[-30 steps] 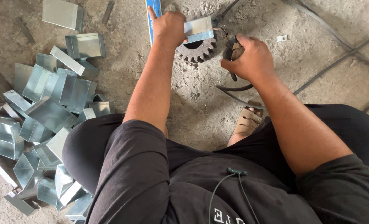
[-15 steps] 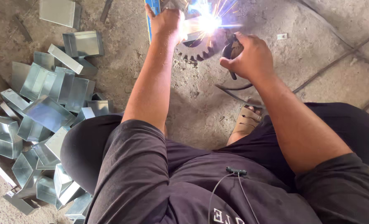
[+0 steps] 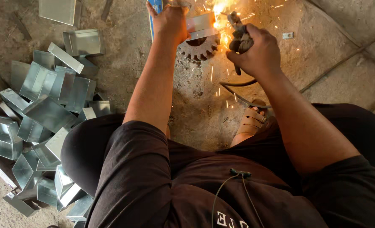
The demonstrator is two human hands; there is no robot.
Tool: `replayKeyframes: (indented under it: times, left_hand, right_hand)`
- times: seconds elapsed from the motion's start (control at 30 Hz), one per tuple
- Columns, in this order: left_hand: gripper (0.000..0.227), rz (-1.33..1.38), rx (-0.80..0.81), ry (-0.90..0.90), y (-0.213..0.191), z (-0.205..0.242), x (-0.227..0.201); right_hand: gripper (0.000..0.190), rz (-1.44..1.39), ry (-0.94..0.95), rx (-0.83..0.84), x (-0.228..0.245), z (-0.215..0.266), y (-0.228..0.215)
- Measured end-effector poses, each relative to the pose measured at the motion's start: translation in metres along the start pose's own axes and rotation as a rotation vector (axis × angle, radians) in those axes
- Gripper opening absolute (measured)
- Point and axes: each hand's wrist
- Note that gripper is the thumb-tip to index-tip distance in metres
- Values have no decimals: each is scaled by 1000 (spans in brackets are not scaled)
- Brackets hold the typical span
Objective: The person sits on the floor and welds small metal boxes using a handheld welding torch. They pick up a box, place it on a gear-shaped metal stand, and weld the seams, creating bright sparks. After welding, the person places the finished box aside and repeats the process with another box.
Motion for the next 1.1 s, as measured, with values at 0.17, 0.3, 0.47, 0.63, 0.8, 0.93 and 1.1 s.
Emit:
replayKeyframes:
  times: [0.17,0.3,0.47,0.63,0.8,0.93,1.1]
  left_hand:
    - [79,-2,-53,21,-25,16,-5]
    - [45,27,-7,27,-28,16,-6]
    - [30,33,-75,13,-33,11,-8]
    - [33,83,-109,-119,-29,9,-15]
    - [37,89,-94,-142,-4,0,-12]
    - [35,148,-154,-157,4,1,-15]
    - [30,202,256,-23,-1,18,-34]
  right_hand:
    - [53,-85,-144,-49,-8,-1,1]
    - [62,-56,-83,-40,-13,-1,6]
    - [79,7,-161,-83,-16,-2,7]
    - [74,-76,51,59,-8,-5,3]
    - [80,-65,61,22,-8,-4,1]
    - [84,-44,16,5,-18,-5,3]
    - [81,-66,-77,-28,-29,-9,10]
Point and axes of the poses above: each hand's wrist, its own z-axis away from the middle knuckle, its own y-axis out of the palm, x = y × z, and after that the axes turned 14 degrees about -z, right-handed
